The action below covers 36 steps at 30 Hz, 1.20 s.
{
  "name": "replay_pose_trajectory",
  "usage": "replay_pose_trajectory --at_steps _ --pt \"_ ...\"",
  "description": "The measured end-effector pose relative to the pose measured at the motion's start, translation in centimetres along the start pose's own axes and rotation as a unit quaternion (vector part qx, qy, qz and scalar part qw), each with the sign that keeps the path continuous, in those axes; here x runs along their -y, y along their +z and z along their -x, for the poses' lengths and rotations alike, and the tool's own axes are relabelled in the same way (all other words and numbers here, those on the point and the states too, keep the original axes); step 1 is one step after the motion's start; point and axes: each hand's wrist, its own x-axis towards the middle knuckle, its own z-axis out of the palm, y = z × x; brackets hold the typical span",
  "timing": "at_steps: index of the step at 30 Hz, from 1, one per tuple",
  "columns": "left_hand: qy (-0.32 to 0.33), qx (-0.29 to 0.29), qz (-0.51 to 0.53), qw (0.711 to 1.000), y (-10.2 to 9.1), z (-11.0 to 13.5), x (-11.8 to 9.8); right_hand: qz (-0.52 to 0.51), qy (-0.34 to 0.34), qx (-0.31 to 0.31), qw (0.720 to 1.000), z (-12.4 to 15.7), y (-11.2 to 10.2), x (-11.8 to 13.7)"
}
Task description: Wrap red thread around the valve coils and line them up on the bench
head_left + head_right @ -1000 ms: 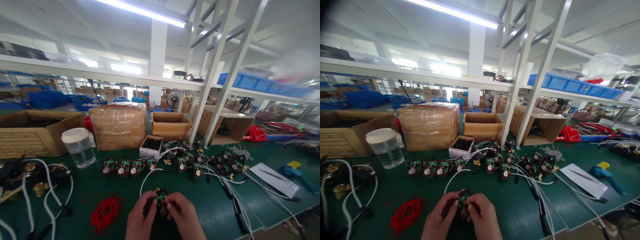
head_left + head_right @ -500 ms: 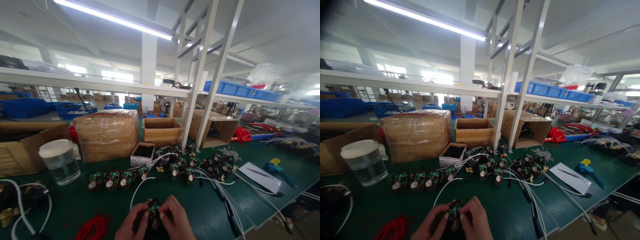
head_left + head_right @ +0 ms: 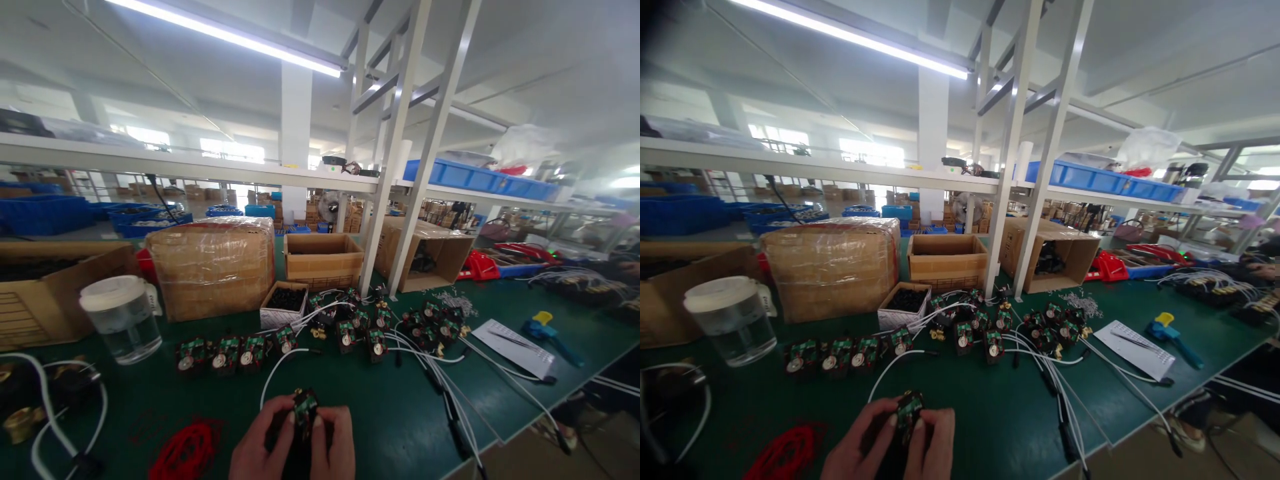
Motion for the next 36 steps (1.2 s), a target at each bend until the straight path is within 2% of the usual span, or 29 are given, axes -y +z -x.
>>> replay_pose_trajectory --at_steps 4,11,15,20,25,28,32,34,36 --pt "-0.002 0.007 0.013 1.000 0.1 0.3 -0.5 -0.014 -0.017 0.021 1.000 -0.3 -0.6 0.0" --pt "0.006 -0.005 0.040 0.999 0.4 0.4 -0.7 -0.004 -0.066 0.123 0.990 -2.0 -2.7 0.2" --pt "0.011 0.002 0.044 0.999 0.4 0.3 -0.9 -0.009 -0.056 0.159 0.986 -2.9 -3.5 0.6" --pt "0.013 0.001 0.044 0.999 0.5 0.3 -0.9 -0.012 -0.005 0.155 0.988 -2.8 -3.2 0.7" --pt "0.011 0.011 0.044 0.999 0.5 0.4 -0.6 -0.008 -0.027 0.114 0.993 -1.5 -2.3 0.1" --pt "0.010 0.012 0.037 0.999 0.3 0.4 -0.5 -0.004 -0.041 0.123 0.992 -1.5 -2.4 0.1" --pt "0.014 0.010 0.044 0.999 0.2 0.3 -0.5 0.031 -0.094 0.230 0.968 -3.7 -4.0 1.1" --pt "0.017 0.007 0.052 0.999 0.2 0.2 -0.6 0.060 -0.109 0.308 0.943 -5.7 -4.9 2.2" --pt "0.020 0.002 0.053 0.998 0.3 0.2 -0.6 0.093 -0.134 0.393 0.905 -7.9 -5.6 3.6"
